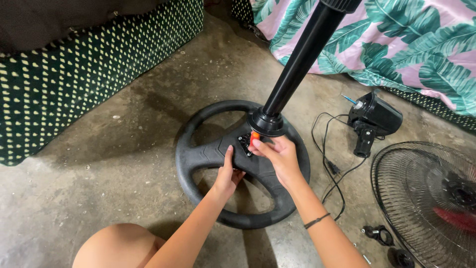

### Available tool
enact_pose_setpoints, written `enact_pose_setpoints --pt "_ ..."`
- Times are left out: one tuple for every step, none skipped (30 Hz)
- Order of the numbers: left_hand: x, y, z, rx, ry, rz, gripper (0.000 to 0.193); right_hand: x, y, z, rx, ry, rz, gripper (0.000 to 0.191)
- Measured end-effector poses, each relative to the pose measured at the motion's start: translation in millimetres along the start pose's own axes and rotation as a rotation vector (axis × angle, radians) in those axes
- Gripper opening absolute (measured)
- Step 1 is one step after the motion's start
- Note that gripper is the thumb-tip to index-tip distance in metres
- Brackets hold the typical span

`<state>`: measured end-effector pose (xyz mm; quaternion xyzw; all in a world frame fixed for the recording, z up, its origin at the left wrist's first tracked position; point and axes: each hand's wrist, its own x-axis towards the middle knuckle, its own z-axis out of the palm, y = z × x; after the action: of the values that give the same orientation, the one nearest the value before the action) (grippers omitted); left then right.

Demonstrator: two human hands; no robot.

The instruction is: The person assembles the base of a pedestal fan on the floor. They align the round plastic base wheel with the fan pole, insert screws into the mounting bracket, and tighten them with a screwdriver, repositioning the base and picking up loose screws from the floor between fasteners.

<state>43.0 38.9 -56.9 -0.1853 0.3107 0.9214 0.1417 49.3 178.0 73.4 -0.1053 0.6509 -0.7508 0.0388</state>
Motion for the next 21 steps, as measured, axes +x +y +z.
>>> enact_pose_setpoints --pt "-0.3 -0.3 0.1 0.004 0.004 -0.003 0.056 1.5 2.3 0.4 -0.026 -0.004 -0.035 0.031" --pt "-0.5 -0.8 0.7 0.008 0.006 -0.006 0.057 3.5 3.9 0.7 -0.053 -0.007 -0.070 0.030" --pt "-0.3 -1.1 1.1 -0.007 0.003 -0.009 0.057 4.7 4.5 0.4 -0.081 -0.011 -0.107 0.030" --pt "-0.3 -1.4 1.1 -0.023 0.001 -0.013 0.057 4.8 4.6 0.4 -0.087 0.009 -0.101 0.032" --pt "-0.6 -1.2 1.4 -0.040 -0.001 -0.015 0.058 4.7 4.6 1.0 -0.093 0.028 -0.094 0.034" --pt "-0.9 -0.8 1.6 -0.031 0.000 -0.024 0.057 4.2 4.0 1.7 -0.098 0.045 -0.087 0.036" --pt "-1.6 -0.7 1.5 -0.022 0.003 -0.033 0.057 3.8 2.9 2.3 -0.068 0.021 -0.088 0.038" --pt "-2.1 -0.2 1.0 -0.013 0.006 -0.041 0.057 3.6 1.5 2.8 -0.037 -0.004 -0.089 0.039" --pt "-2.5 0.3 0.4 -0.008 0.005 -0.036 0.058 3.1 0.3 3.4 -0.008 -0.027 -0.088 0.041" --pt "-2.9 0.1 0.0 -0.003 0.004 -0.033 0.058 1.0 -0.6 3.0 0.015 -0.032 -0.056 0.040" --pt "-2.7 -0.4 0.1 0.001 0.000 -0.030 0.059 -1.3 -1.8 1.1 0.037 -0.035 -0.026 0.040" --pt "-2.1 -0.8 0.7 -0.003 0.002 -0.029 0.059 -2.0 -2.5 -0.5 0.059 -0.038 0.002 0.040" --pt "-1.7 -1.3 0.7 -0.006 0.006 -0.028 0.060 -1.9 -1.8 -1.4 0.030 -0.024 -0.003 0.038" --pt "-1.3 -1.7 0.9 -0.010 0.009 -0.027 0.060 -1.4 -1.0 -2.7 0.001 -0.011 -0.008 0.036" --pt "-1.0 -2.3 1.1 -0.007 0.009 -0.026 0.060 -0.9 0.3 -4.2 -0.028 0.003 -0.013 0.034" --pt "-0.7 -1.9 1.2 -0.003 0.010 -0.024 0.060 0.5 1.2 -5.4 -0.056 0.008 -0.037 0.034" --pt "-0.5 -1.2 1.3 0.001 0.012 -0.022 0.061 1.8 2.2 -6.3 -0.083 0.012 -0.061 0.033" --pt "-0.5 -0.5 1.2 -0.002 0.006 -0.020 0.060 2.4 3.2 -6.4 -0.110 0.017 -0.083 0.032" --pt "-0.7 -0.3 1.3 -0.005 -0.001 -0.020 0.059 2.8 3.8 -6.0 -0.116 0.028 -0.088 0.032" --pt "-0.8 -0.3 1.8 -0.010 -0.009 -0.020 0.059 3.0 3.7 -5.2 -0.123 0.039 -0.093 0.033" --pt "-1.1 0.0 2.4 -0.008 -0.005 -0.020 0.059 3.0 2.7 -4.4 -0.130 0.049 -0.099 0.034"
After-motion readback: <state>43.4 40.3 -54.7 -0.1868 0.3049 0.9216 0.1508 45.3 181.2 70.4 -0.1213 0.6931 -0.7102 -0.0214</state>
